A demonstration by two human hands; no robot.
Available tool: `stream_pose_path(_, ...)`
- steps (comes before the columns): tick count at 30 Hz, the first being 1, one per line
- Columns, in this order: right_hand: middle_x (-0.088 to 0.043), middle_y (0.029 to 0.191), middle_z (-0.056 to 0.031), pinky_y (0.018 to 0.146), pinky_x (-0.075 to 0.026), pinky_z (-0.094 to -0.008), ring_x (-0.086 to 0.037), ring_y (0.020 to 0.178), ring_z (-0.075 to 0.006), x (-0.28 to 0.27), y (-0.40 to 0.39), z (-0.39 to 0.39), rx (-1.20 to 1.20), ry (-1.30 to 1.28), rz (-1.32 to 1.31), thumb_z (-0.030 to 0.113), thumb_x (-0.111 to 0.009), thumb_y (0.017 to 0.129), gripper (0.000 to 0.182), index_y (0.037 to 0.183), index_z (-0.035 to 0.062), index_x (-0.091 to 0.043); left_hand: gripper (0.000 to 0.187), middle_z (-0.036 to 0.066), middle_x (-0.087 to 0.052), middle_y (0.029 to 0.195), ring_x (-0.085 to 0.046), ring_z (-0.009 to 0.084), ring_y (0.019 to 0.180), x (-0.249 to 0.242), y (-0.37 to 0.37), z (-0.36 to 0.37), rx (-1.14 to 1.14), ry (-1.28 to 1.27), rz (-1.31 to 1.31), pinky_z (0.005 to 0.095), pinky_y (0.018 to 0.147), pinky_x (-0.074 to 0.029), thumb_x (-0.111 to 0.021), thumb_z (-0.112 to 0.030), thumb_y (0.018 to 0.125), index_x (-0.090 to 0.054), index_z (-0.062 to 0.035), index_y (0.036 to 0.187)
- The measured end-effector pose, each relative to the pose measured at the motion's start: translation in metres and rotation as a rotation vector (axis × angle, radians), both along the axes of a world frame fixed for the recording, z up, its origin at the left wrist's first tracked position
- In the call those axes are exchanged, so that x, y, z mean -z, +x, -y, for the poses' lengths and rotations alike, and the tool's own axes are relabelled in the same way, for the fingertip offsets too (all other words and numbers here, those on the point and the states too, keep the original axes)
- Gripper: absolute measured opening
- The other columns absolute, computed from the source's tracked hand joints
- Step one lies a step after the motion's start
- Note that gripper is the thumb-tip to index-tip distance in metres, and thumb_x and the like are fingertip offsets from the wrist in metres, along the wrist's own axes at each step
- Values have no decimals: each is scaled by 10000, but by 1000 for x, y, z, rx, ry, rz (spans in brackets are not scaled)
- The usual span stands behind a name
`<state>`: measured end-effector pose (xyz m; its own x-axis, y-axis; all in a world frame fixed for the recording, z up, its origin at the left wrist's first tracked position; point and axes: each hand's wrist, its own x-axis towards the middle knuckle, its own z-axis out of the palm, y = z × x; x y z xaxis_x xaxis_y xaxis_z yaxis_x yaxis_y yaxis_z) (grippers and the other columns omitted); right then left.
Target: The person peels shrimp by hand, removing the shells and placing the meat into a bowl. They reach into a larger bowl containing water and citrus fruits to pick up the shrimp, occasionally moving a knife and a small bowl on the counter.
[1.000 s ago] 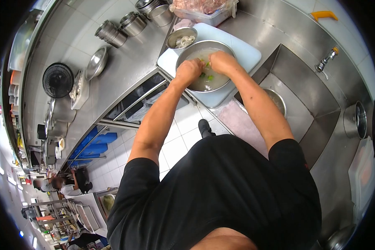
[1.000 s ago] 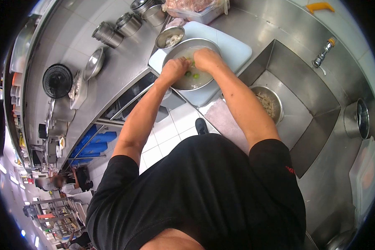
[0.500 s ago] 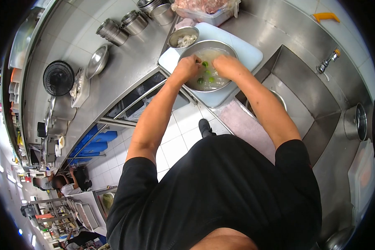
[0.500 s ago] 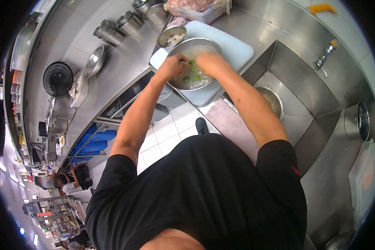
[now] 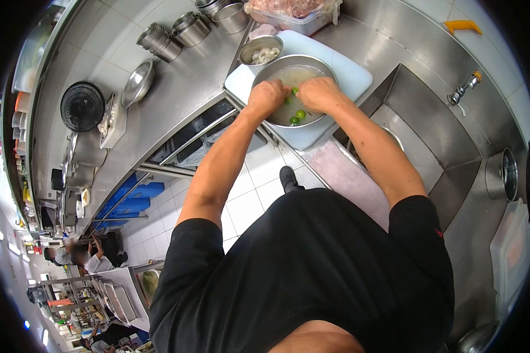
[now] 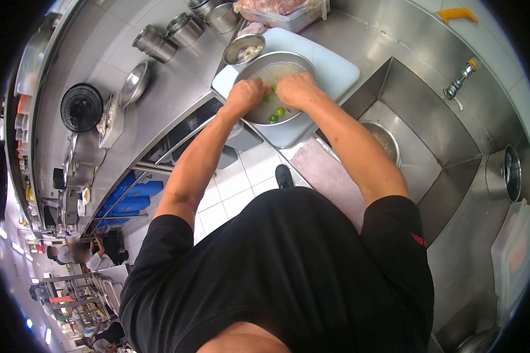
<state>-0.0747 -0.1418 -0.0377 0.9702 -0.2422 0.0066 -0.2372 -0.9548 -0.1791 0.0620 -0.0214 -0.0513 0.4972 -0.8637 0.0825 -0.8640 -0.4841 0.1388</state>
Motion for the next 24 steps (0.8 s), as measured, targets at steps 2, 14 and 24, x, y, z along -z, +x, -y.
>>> stream_pose_path(2,-720,1013,-150,851,-511,-439,-680,988,-304,-6,-4,-2,-26,-51,-41,217,-560,876,258,947,56,-749,405,251,-681,897,-667,407,848,-8,-7,-2,20,31,13,480,794,-518,-536,-388,945,-673,-8,925)
stream_pose_path(14,-715,989,-152,825,-532,-444,-680,962,-321,-17,-12,-21,-140,25,-200,157,-647,819,187,952,60,-735,353,158,-708,990,-665,333,945,-60,-54,-22,190,414,-231,440,844,-494,-581,-397,881,-731,-130,1056)
stream_pose_path(24,-689,949,-209,814,-504,-465,-654,940,-377,-22,1,28,62,108,217,113,-655,816,167,965,36,-656,375,249,-680,981,-648,403,943,1,-38,3,274,306,-206,469,875,-482,-528,-345,909,-682,-29,1039)
